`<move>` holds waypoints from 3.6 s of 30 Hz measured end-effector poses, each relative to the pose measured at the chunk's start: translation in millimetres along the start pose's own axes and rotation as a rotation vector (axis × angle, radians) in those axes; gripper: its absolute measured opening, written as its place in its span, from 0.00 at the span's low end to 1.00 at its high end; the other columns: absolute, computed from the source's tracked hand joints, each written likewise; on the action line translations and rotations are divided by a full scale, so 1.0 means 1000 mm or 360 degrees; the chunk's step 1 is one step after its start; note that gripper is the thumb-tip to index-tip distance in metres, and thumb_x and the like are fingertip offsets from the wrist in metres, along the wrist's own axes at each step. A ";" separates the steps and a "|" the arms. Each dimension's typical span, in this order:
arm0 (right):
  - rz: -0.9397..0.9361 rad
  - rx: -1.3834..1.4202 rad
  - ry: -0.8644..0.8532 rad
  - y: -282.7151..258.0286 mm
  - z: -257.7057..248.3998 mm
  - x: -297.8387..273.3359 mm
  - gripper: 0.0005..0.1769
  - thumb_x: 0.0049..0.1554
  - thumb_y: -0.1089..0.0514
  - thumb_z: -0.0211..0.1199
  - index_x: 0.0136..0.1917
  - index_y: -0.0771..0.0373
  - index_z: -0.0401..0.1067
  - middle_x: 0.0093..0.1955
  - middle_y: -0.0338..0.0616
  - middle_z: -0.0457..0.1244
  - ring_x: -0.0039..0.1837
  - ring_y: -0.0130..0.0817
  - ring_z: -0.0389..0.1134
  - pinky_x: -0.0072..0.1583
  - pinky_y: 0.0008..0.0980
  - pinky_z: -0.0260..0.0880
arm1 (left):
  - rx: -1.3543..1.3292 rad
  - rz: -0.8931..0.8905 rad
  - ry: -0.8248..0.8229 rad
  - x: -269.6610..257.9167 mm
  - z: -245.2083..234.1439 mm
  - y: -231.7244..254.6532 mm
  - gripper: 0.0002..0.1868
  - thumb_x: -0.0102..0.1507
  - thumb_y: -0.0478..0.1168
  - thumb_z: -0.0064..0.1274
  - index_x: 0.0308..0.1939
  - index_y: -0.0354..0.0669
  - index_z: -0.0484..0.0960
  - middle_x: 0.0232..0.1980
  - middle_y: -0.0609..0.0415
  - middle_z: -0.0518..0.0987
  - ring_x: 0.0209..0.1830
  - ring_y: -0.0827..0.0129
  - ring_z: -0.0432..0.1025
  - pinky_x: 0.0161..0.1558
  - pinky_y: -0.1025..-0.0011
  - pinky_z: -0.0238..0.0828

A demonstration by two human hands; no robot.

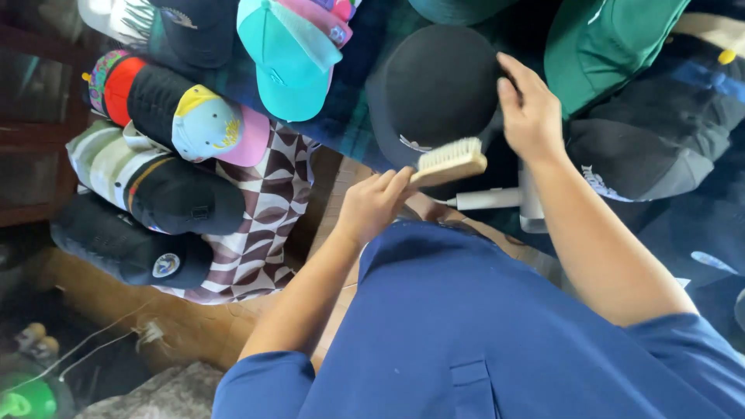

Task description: The person cleans a black baseball cap using a brush and then shapes it with a handheld steamer while it is placed on a wooden head form.

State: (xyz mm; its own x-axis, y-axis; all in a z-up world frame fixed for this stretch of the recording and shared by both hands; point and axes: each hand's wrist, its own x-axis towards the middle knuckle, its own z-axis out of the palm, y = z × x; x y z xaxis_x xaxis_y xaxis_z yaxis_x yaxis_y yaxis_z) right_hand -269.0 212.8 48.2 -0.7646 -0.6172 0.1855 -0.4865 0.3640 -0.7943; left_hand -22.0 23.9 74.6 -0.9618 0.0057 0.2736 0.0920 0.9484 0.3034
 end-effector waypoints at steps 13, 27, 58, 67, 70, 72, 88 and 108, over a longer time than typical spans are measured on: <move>0.0897 0.1013 0.0115 0.020 -0.002 -0.172 0.16 0.67 0.71 0.48 0.67 0.75 0.65 0.60 0.68 0.65 0.62 0.52 0.68 0.59 0.54 0.71 | 0.0016 0.0176 -0.0196 0.039 0.038 0.050 0.23 0.68 0.58 0.46 0.60 0.50 0.73 0.35 0.57 0.78 0.21 0.57 0.77 0.29 0.62 0.78; 0.1246 0.1078 0.1086 0.011 -0.016 -0.187 0.33 0.53 0.76 0.52 0.70 0.65 0.49 0.40 0.53 0.60 0.31 0.39 0.62 0.29 0.35 0.66 | -0.0436 0.0730 0.0093 0.168 0.005 -0.004 0.12 0.65 0.47 0.57 0.52 0.55 0.86 0.47 0.61 0.80 0.53 0.64 0.75 0.54 0.67 0.73; 0.1603 -0.0282 0.1048 0.009 0.088 -0.082 0.29 0.66 0.53 0.51 0.75 0.25 0.63 0.53 0.55 0.70 0.57 0.62 0.70 0.61 0.55 0.69 | 0.0056 0.0895 -0.0167 0.186 0.025 -0.056 0.24 0.71 0.55 0.39 0.71 0.64 0.72 0.75 0.51 0.64 0.78 0.43 0.56 0.69 0.37 0.53; 0.1343 0.0508 0.1377 -0.164 0.123 -0.110 0.33 0.58 0.69 0.59 0.74 0.48 0.69 0.72 0.49 0.63 0.62 0.48 0.71 0.57 0.49 0.72 | 0.0049 0.0833 -0.0176 0.186 0.025 -0.057 0.23 0.72 0.54 0.37 0.70 0.64 0.72 0.75 0.51 0.65 0.78 0.43 0.56 0.70 0.39 0.51; 0.1510 0.0476 0.1217 -0.115 0.136 -0.090 0.29 0.65 0.63 0.51 0.79 0.53 0.60 0.69 0.59 0.64 0.64 0.63 0.67 0.60 0.59 0.70 | -0.0010 0.0834 -0.0185 0.185 0.025 -0.060 0.23 0.72 0.51 0.37 0.71 0.63 0.72 0.75 0.50 0.65 0.77 0.42 0.56 0.70 0.38 0.50; 0.1558 -0.0008 0.0898 -0.016 0.141 -0.085 0.32 0.67 0.55 0.50 0.81 0.33 0.55 0.63 0.60 0.67 0.61 0.65 0.68 0.62 0.61 0.69 | -0.0007 0.0842 -0.0159 0.184 0.029 -0.058 0.23 0.72 0.51 0.38 0.70 0.64 0.73 0.74 0.51 0.66 0.78 0.43 0.56 0.71 0.39 0.48; 0.1807 -0.0011 0.0500 0.007 0.134 -0.092 0.27 0.67 0.45 0.49 0.79 0.32 0.59 0.50 0.58 0.71 0.56 0.62 0.71 0.59 0.59 0.71 | -0.0071 0.0795 -0.0181 0.183 0.020 -0.053 0.23 0.70 0.50 0.42 0.68 0.54 0.76 0.74 0.50 0.68 0.78 0.46 0.56 0.73 0.44 0.45; 0.1627 0.0531 0.1151 -0.083 0.060 -0.117 0.30 0.66 0.56 0.52 0.80 0.41 0.58 0.68 0.53 0.65 0.71 0.50 0.63 0.69 0.50 0.63 | -0.0124 0.0829 -0.0123 0.189 0.025 -0.052 0.23 0.70 0.50 0.41 0.67 0.52 0.77 0.73 0.50 0.70 0.76 0.45 0.59 0.72 0.45 0.47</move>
State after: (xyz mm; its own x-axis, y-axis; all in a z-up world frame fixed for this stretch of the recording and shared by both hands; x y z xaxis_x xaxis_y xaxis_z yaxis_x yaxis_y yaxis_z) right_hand -113.6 213.5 57.9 -0.8292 0.3888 -0.4017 0.4984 0.1887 -0.8462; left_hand -215.2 -16.4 88.3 -0.7994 0.4960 0.3389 0.5787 0.7872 0.2130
